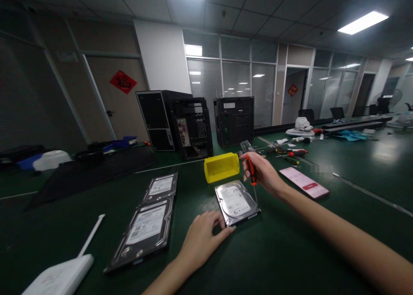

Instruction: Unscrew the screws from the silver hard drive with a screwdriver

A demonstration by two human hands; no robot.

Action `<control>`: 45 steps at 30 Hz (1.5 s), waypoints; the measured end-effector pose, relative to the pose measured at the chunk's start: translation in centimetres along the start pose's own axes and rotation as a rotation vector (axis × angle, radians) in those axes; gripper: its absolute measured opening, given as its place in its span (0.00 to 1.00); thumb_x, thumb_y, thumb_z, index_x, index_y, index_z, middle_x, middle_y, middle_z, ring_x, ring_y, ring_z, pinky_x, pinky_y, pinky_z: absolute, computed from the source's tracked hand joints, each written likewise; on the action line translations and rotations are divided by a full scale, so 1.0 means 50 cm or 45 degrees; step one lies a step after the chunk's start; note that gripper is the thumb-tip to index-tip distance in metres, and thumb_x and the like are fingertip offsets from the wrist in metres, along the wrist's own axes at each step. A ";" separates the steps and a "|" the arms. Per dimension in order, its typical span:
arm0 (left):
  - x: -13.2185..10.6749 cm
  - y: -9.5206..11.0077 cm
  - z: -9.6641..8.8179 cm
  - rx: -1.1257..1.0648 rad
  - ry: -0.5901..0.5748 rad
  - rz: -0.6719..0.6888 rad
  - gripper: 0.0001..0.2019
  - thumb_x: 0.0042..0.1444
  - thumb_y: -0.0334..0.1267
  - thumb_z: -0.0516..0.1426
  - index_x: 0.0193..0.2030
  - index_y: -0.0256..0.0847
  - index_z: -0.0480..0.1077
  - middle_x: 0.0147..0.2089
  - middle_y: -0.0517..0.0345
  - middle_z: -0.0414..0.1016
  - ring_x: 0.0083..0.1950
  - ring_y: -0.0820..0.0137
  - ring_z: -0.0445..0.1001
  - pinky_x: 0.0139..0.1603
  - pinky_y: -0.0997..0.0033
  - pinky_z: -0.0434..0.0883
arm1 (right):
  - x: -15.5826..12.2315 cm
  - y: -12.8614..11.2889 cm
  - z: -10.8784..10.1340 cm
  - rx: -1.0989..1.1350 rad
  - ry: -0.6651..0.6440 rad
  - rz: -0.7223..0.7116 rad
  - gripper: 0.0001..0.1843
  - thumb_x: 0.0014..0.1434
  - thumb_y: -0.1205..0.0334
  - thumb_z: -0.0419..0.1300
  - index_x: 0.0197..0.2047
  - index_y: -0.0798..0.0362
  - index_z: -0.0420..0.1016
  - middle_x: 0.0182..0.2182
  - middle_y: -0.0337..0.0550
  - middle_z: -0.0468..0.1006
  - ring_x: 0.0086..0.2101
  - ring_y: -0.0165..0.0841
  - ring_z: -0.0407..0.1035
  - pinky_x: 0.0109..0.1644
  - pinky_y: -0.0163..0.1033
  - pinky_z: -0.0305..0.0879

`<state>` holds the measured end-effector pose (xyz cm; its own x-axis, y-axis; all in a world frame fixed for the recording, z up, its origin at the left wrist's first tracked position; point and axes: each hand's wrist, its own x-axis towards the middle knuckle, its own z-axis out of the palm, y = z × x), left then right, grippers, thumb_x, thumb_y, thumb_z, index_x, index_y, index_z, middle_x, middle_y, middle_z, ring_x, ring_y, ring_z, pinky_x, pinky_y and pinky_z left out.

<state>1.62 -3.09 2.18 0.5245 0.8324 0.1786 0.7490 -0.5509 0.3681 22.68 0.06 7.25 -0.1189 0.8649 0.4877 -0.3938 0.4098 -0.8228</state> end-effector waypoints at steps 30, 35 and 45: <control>-0.005 0.001 -0.002 0.055 -0.003 0.014 0.16 0.54 0.52 0.48 0.30 0.41 0.65 0.35 0.60 0.69 0.38 0.67 0.66 0.36 0.71 0.58 | -0.028 -0.019 -0.020 0.030 0.078 -0.015 0.12 0.51 0.55 0.57 0.35 0.52 0.60 0.28 0.36 0.70 0.20 0.22 0.60 0.23 0.30 0.57; -0.006 0.002 -0.002 0.053 -0.003 0.003 0.16 0.54 0.52 0.48 0.31 0.41 0.65 0.35 0.59 0.69 0.38 0.66 0.66 0.37 0.71 0.58 | -0.030 -0.018 -0.022 0.084 0.025 0.051 0.12 0.54 0.53 0.54 0.37 0.52 0.63 0.20 0.32 0.63 0.16 0.21 0.50 0.19 0.28 0.49; -0.007 0.009 -0.005 0.054 -0.016 0.002 0.16 0.54 0.51 0.48 0.30 0.41 0.65 0.35 0.59 0.69 0.38 0.66 0.66 0.36 0.71 0.59 | -0.028 -0.019 -0.024 0.147 0.013 0.086 0.15 0.54 0.50 0.52 0.36 0.54 0.68 0.28 0.40 0.67 0.24 0.26 0.61 0.29 0.34 0.59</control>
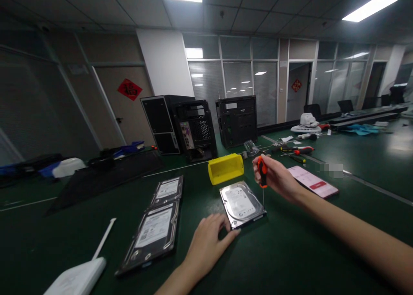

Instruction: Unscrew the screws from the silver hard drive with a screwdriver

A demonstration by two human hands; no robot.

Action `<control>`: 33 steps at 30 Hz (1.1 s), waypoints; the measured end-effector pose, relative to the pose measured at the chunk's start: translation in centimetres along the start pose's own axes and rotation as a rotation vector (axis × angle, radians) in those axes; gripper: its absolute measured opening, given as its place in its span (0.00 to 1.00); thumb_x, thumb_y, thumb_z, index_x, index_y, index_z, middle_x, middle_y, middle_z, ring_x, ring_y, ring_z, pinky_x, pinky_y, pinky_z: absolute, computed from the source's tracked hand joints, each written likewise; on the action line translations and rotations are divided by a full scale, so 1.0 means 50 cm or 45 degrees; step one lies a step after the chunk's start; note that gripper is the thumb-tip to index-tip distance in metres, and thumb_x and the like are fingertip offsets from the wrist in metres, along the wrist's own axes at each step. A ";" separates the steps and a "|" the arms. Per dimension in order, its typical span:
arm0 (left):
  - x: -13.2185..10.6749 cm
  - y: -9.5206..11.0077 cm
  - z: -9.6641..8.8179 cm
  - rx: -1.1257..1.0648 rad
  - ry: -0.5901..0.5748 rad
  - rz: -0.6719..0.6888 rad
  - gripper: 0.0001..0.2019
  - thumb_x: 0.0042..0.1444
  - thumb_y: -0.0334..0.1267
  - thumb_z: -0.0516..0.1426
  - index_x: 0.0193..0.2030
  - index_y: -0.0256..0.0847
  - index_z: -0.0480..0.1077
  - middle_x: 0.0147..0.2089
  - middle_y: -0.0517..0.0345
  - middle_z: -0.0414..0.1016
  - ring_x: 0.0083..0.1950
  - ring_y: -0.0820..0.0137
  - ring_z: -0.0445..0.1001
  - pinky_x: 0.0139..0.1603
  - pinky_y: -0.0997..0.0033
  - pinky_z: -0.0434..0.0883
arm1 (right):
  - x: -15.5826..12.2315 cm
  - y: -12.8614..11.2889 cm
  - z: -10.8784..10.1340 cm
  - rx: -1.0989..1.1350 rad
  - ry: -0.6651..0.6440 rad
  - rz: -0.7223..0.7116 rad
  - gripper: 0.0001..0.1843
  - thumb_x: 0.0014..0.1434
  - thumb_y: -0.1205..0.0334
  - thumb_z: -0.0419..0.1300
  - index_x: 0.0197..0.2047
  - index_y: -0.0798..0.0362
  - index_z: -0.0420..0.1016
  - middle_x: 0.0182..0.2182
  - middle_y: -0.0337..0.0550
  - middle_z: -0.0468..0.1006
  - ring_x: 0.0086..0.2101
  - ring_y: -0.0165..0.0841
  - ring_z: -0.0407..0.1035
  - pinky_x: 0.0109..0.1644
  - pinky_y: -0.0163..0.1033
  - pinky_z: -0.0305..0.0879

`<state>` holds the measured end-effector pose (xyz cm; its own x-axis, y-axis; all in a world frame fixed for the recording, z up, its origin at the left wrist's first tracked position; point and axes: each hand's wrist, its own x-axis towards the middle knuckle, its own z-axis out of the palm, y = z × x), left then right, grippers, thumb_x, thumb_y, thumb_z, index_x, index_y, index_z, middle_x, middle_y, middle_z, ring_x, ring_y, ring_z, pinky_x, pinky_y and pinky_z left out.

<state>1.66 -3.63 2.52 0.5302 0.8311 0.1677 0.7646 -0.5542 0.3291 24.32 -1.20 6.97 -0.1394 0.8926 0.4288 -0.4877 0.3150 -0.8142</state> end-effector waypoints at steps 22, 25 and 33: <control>-0.002 -0.008 0.008 -0.014 0.022 0.009 0.16 0.55 0.52 0.48 0.31 0.41 0.65 0.35 0.59 0.69 0.38 0.67 0.65 0.36 0.71 0.58 | -0.006 0.002 0.000 0.145 -0.021 0.082 0.15 0.56 0.51 0.51 0.37 0.54 0.69 0.28 0.40 0.67 0.27 0.26 0.62 0.32 0.34 0.60; -0.003 -0.009 0.009 -0.012 0.026 0.011 0.16 0.54 0.52 0.49 0.31 0.41 0.65 0.34 0.60 0.69 0.38 0.66 0.65 0.36 0.71 0.57 | -0.006 0.001 -0.003 0.121 0.006 0.051 0.11 0.54 0.55 0.55 0.34 0.54 0.69 0.33 0.42 0.69 0.33 0.30 0.65 0.39 0.37 0.62; -0.007 -0.007 0.014 0.014 0.032 -0.002 0.15 0.54 0.51 0.49 0.31 0.41 0.65 0.34 0.59 0.69 0.36 0.67 0.65 0.35 0.72 0.57 | -0.008 0.003 -0.009 0.117 -0.002 0.001 0.07 0.52 0.62 0.58 0.36 0.50 0.64 0.23 0.35 0.66 0.24 0.26 0.61 0.31 0.34 0.61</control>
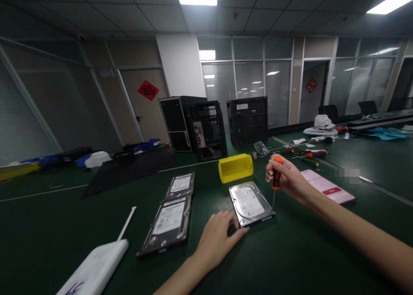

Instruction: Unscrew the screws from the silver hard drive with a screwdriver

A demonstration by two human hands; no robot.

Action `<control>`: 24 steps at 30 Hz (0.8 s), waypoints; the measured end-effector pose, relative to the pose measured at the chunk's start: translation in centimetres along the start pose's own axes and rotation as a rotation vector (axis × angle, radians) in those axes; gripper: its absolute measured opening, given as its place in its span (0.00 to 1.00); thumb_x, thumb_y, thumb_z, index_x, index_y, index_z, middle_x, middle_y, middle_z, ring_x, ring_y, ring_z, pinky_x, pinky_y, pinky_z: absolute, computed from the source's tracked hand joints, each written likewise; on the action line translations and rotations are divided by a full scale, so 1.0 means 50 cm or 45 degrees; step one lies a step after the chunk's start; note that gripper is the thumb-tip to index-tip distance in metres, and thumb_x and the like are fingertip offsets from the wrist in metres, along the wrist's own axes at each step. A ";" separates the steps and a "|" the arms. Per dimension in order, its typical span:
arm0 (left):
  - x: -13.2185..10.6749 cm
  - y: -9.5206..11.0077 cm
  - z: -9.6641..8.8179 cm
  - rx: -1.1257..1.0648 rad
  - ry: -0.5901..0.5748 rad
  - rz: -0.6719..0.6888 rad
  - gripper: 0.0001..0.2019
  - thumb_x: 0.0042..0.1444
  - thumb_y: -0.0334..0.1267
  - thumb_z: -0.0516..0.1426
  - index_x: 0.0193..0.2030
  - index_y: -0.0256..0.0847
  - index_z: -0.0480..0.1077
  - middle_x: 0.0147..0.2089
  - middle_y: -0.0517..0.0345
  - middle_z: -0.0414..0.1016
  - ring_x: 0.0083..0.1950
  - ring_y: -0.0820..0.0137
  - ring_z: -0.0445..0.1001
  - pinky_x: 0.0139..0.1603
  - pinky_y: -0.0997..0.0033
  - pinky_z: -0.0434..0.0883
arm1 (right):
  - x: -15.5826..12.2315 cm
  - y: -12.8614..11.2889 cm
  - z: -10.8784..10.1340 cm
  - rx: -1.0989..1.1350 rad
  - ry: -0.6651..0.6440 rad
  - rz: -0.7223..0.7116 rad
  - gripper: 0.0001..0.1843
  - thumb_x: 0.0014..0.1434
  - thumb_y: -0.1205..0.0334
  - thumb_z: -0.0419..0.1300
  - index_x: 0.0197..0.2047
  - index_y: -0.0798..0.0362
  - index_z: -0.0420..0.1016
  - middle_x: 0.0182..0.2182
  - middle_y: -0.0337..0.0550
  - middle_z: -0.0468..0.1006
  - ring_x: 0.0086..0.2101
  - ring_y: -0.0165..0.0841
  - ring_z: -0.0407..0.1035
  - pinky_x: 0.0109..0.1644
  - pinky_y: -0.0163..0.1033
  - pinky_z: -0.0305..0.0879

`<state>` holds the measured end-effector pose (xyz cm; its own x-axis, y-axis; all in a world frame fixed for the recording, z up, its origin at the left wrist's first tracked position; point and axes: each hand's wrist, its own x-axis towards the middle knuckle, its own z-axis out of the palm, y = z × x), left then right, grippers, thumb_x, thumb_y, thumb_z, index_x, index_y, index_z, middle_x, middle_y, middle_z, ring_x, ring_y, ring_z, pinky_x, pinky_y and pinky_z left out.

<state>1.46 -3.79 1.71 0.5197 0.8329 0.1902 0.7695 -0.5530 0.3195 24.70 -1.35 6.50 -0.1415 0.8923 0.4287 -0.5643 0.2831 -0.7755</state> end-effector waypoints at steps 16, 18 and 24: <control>-0.007 -0.001 0.001 0.009 0.031 0.040 0.16 0.55 0.52 0.48 0.31 0.41 0.65 0.34 0.60 0.69 0.37 0.68 0.65 0.34 0.73 0.57 | 0.004 -0.002 -0.011 0.036 -0.024 0.099 0.07 0.53 0.58 0.57 0.34 0.51 0.64 0.28 0.37 0.65 0.28 0.28 0.62 0.35 0.36 0.61; -0.008 -0.002 0.005 0.012 0.045 0.037 0.17 0.55 0.52 0.48 0.31 0.41 0.65 0.34 0.59 0.68 0.37 0.67 0.65 0.34 0.73 0.57 | 0.001 -0.003 -0.007 0.028 -0.032 0.097 0.06 0.53 0.59 0.57 0.32 0.50 0.63 0.22 0.34 0.61 0.22 0.25 0.57 0.30 0.34 0.58; -0.014 -0.001 0.012 0.030 0.058 0.062 0.16 0.55 0.52 0.49 0.32 0.41 0.66 0.34 0.59 0.69 0.38 0.67 0.65 0.36 0.73 0.58 | -0.012 0.000 0.004 0.018 -0.087 0.072 0.16 0.58 0.49 0.46 0.38 0.50 0.67 0.22 0.36 0.59 0.21 0.26 0.54 0.28 0.36 0.57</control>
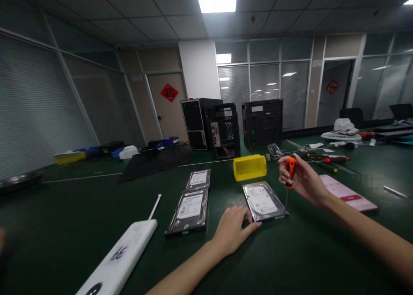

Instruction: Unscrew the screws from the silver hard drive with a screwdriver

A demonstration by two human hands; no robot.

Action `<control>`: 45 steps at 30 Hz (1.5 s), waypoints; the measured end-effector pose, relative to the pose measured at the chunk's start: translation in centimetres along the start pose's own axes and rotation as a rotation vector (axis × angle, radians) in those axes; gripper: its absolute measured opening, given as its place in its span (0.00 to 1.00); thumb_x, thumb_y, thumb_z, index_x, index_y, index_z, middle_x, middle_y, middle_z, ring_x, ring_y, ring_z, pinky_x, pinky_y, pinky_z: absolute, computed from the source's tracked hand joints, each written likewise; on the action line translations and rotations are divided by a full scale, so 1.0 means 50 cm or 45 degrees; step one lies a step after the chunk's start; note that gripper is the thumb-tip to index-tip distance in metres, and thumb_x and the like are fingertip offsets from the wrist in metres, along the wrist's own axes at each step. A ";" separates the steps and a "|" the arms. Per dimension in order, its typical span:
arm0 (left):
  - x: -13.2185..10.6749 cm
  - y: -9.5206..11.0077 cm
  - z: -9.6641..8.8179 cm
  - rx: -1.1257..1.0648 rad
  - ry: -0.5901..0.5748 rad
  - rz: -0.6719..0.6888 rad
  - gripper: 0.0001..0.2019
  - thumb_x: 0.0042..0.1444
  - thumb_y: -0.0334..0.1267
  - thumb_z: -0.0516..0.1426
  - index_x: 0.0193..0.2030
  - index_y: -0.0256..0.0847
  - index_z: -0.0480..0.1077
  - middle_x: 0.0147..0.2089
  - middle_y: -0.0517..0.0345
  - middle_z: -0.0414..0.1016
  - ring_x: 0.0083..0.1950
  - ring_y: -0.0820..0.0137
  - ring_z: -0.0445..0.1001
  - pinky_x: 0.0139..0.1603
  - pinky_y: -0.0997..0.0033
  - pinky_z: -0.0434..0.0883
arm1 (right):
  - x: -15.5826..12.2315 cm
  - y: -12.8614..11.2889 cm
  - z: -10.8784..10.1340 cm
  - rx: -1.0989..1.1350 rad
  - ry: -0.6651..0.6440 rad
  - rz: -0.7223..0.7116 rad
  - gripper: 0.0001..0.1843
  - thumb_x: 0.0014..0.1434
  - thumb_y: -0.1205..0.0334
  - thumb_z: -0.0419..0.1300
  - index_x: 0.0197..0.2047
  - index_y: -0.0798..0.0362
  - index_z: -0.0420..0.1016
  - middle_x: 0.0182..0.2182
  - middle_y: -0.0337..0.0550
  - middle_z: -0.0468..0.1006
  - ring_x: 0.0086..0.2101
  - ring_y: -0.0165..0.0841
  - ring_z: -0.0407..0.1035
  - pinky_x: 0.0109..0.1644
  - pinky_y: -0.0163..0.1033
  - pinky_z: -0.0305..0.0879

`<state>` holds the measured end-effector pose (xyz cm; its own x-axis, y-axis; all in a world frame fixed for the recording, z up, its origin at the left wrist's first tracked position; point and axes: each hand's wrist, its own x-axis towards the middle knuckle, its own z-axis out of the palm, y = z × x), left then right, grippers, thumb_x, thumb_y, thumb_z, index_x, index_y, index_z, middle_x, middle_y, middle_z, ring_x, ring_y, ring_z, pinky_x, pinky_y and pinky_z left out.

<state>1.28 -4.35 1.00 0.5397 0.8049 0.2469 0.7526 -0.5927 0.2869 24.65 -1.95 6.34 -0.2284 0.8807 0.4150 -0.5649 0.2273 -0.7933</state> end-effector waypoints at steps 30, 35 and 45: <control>0.001 0.010 -0.011 0.012 -0.031 -0.051 0.18 0.56 0.52 0.46 0.31 0.40 0.66 0.35 0.59 0.69 0.38 0.67 0.66 0.35 0.72 0.58 | 0.005 0.003 -0.004 -0.178 0.100 -0.157 0.08 0.52 0.57 0.57 0.34 0.50 0.63 0.29 0.38 0.68 0.26 0.27 0.62 0.34 0.37 0.62; 0.004 0.013 -0.015 0.013 -0.043 -0.052 0.17 0.56 0.51 0.47 0.30 0.40 0.66 0.35 0.59 0.70 0.38 0.67 0.66 0.35 0.72 0.58 | 0.008 0.001 -0.014 -0.142 0.083 -0.085 0.12 0.51 0.56 0.58 0.36 0.46 0.58 0.21 0.31 0.64 0.17 0.23 0.53 0.21 0.31 0.53; 0.004 0.014 -0.019 0.019 -0.054 -0.059 0.19 0.55 0.53 0.46 0.31 0.40 0.66 0.35 0.58 0.69 0.38 0.66 0.66 0.35 0.71 0.58 | 0.000 0.000 0.014 -0.137 0.044 -0.106 0.11 0.54 0.52 0.52 0.35 0.50 0.67 0.26 0.38 0.65 0.24 0.27 0.59 0.29 0.36 0.59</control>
<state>1.58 -4.64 2.11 0.5192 0.8324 0.1939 0.7827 -0.5542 0.2832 24.09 -2.26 6.67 -0.1560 0.8703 0.4672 -0.4922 0.3416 -0.8007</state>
